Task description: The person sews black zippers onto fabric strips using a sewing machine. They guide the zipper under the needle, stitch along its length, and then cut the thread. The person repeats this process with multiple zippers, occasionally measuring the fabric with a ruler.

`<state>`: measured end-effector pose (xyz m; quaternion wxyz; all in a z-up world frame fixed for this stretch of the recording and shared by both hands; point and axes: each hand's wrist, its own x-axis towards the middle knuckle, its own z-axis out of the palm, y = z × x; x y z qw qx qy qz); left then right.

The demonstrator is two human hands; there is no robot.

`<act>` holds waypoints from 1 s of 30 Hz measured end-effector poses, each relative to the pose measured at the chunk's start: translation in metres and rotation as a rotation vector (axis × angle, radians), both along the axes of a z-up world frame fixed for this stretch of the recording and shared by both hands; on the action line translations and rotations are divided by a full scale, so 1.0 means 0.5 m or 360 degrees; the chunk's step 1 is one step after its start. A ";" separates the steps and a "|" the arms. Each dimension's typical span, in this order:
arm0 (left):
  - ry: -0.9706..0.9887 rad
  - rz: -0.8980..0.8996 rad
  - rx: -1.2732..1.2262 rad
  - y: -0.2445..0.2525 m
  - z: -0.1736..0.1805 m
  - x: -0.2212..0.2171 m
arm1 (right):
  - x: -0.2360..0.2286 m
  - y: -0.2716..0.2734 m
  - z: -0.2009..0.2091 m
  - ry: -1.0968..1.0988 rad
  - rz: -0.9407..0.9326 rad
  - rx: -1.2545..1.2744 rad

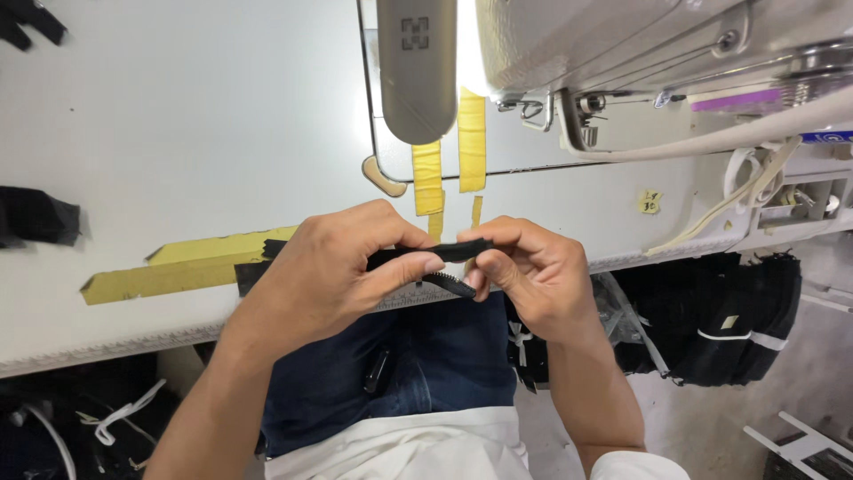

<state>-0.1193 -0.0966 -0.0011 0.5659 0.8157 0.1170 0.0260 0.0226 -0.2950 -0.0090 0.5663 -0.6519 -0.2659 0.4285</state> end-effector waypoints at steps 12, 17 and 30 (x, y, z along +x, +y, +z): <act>0.0016 -0.0098 -0.0010 -0.020 0.005 0.004 | -0.005 -0.023 0.032 -0.0011 -0.0025 -0.0117; 0.0002 -0.0098 0.0068 -0.022 0.000 -0.013 | -0.026 -0.030 0.004 -0.0033 -0.0187 -0.0147; 0.0275 0.0127 0.0201 0.008 -0.011 -0.058 | -0.104 0.028 -0.006 -0.0133 -0.0754 -0.0178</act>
